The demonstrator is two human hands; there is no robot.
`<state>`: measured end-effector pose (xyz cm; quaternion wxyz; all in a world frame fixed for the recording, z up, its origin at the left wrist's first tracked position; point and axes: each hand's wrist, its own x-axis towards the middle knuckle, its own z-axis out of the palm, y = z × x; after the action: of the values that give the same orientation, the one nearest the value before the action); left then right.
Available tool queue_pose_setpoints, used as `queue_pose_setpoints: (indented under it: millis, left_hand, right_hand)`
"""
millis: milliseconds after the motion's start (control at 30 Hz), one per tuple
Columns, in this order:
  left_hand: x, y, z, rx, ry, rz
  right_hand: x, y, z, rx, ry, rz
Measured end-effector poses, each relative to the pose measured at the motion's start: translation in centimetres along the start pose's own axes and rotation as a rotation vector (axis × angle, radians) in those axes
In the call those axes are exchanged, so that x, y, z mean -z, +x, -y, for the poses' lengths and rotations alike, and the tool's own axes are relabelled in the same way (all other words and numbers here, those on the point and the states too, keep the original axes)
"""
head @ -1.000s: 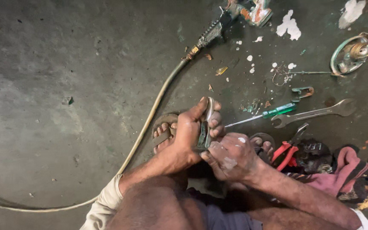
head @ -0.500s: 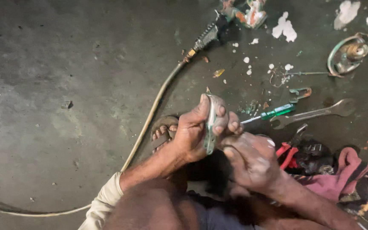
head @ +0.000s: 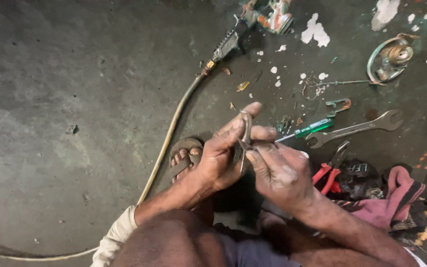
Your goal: The person sits on the workshop floor and files a small metal component by hand, repeatedly working the file across the part's edges and turning it over to file different sides. They continue shaping the part throughout the episode while other tools lie on the floor nearby.
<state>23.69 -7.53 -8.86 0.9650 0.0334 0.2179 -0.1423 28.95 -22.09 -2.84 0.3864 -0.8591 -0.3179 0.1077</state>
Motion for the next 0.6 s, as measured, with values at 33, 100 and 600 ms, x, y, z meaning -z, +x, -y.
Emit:
queue_pose_setpoints:
  millis: [33, 100, 600]
  left_hand:
    - [0.1, 0.1, 0.0, 0.0, -0.06, 0.008]
    - [0.4, 0.3, 0.0, 0.017, -0.112, -0.011]
    - [0.9, -0.4, -0.2, 0.057, -0.137, -0.289]
  right_hand:
    - [0.0, 0.0, 0.0, -0.014, 0.006, -0.002]
    - [0.0, 0.1, -0.1, -0.039, 0.023, -0.001]
    - [-2.2, -1.9, -0.5, 0.271, -0.033, 0.132]
